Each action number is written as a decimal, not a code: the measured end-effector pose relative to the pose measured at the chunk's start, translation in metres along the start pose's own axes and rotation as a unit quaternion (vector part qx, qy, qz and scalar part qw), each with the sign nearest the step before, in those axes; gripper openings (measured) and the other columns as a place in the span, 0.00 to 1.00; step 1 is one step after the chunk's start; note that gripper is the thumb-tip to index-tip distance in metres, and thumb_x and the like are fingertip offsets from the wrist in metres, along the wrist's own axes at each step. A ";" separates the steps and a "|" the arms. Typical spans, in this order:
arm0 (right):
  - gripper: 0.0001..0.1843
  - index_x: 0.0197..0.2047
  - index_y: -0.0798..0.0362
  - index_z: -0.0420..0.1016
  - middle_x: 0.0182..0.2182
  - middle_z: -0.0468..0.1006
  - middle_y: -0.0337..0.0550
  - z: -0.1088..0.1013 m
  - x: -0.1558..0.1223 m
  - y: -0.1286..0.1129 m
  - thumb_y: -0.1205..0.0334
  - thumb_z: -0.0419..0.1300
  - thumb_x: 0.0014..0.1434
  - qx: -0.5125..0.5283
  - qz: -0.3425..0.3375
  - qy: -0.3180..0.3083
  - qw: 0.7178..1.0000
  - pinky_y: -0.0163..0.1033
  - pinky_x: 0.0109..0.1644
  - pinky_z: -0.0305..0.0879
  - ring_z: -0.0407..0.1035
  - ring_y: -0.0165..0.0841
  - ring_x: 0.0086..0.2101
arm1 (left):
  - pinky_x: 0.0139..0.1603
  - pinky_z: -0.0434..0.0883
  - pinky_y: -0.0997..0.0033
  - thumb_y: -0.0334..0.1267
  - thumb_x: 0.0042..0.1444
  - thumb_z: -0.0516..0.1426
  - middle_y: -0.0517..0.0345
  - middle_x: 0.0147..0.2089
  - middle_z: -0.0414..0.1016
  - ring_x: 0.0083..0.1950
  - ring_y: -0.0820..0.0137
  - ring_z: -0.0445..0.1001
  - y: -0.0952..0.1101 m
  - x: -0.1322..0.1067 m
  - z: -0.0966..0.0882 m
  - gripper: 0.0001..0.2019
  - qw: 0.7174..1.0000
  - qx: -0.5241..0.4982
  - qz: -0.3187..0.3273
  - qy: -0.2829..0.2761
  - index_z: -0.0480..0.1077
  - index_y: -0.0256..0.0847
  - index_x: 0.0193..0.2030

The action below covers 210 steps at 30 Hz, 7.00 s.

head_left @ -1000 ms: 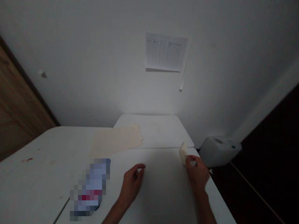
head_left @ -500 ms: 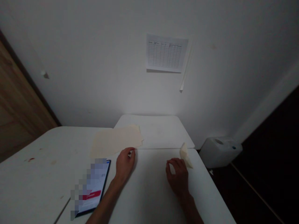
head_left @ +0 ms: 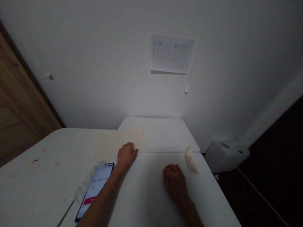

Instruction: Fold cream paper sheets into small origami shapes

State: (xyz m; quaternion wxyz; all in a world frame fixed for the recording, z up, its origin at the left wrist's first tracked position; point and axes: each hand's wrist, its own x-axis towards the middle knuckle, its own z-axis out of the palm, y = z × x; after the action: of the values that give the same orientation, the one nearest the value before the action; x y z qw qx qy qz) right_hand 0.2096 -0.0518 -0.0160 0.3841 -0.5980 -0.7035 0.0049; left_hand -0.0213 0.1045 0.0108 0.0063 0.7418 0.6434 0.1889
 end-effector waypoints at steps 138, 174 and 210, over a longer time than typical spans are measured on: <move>0.23 0.47 0.57 0.72 0.33 0.78 0.45 -0.023 0.006 0.012 0.46 0.59 0.57 0.411 0.283 0.262 0.826 0.41 0.30 0.73 0.73 0.36 0.28 | 0.33 0.72 0.70 0.29 0.63 0.50 0.52 0.35 0.78 0.34 0.68 0.73 0.062 -0.081 -0.021 0.10 0.903 -0.131 0.381 0.152 0.73 0.40 0.41; 0.26 0.47 0.61 0.75 0.18 0.77 0.40 -0.027 0.002 0.046 0.58 0.65 0.44 0.211 0.319 -0.020 0.924 0.39 0.28 0.66 0.72 0.38 0.22 | 0.20 0.60 0.72 0.47 0.39 0.63 0.60 0.20 0.73 0.20 0.65 0.71 -0.015 -0.078 -0.026 0.17 0.905 -0.387 -0.176 -0.030 0.76 0.39 0.34; 0.21 0.46 0.56 0.72 0.21 0.78 0.38 -0.031 0.003 0.037 0.59 0.61 0.47 0.130 0.287 -0.006 0.949 0.40 0.36 0.67 0.74 0.38 0.26 | 0.69 0.48 0.50 0.48 0.67 0.41 0.47 0.72 0.46 0.72 0.58 0.45 0.067 -0.115 0.022 0.30 0.952 0.014 0.295 -0.083 0.47 0.35 0.71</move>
State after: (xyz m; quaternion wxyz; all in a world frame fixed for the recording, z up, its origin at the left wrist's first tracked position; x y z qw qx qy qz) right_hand 0.2575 -0.0527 -0.0100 0.4371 -0.7192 -0.4975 0.2100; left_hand 0.0373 -0.0122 -0.0239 -0.0066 0.9118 0.3952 0.1109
